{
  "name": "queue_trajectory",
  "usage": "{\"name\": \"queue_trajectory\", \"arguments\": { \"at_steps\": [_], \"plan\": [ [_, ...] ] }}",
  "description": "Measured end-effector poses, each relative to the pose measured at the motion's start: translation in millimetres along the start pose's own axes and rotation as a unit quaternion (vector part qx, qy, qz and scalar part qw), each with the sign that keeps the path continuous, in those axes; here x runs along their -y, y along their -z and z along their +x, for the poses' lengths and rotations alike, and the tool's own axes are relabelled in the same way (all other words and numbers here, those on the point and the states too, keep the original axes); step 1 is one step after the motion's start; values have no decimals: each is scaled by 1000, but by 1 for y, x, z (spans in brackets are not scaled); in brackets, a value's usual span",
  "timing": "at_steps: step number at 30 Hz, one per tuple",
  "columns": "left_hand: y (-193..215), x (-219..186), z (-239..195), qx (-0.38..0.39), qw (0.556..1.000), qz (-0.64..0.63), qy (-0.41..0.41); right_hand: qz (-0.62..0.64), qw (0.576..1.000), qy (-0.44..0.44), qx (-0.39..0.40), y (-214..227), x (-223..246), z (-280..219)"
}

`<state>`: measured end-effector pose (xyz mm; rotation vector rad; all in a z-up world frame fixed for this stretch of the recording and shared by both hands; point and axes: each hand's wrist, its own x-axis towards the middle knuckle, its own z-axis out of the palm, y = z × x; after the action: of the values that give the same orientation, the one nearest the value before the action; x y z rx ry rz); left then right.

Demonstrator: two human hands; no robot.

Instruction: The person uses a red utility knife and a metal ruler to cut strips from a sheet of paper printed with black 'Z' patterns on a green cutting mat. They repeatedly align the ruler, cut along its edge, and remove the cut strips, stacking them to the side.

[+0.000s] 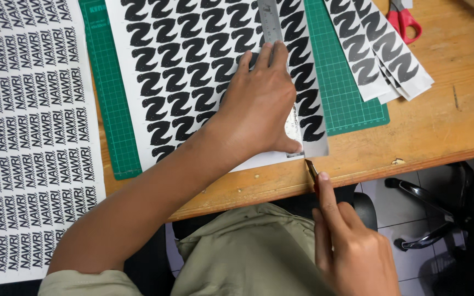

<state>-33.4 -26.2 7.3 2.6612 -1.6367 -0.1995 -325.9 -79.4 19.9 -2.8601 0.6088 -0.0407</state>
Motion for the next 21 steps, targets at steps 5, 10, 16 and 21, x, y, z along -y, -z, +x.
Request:
{"name": "queue_trajectory", "arguments": {
  "at_steps": [5,10,16,21],
  "plan": [
    [-1,10,-4,-25,999,21,-32,213,977,11,13,46,-29,31],
    [1,25,-10,-51,996,0,-67,179,982,33,-55,50,-37,102],
    [-3,42,-8,-138,984,-65,-91,2,1000,-25,6,15,-45,174],
    [-10,48,0,-210,971,-68,-94,-12,996,66,-63,28,-35,204]
  ]
}}
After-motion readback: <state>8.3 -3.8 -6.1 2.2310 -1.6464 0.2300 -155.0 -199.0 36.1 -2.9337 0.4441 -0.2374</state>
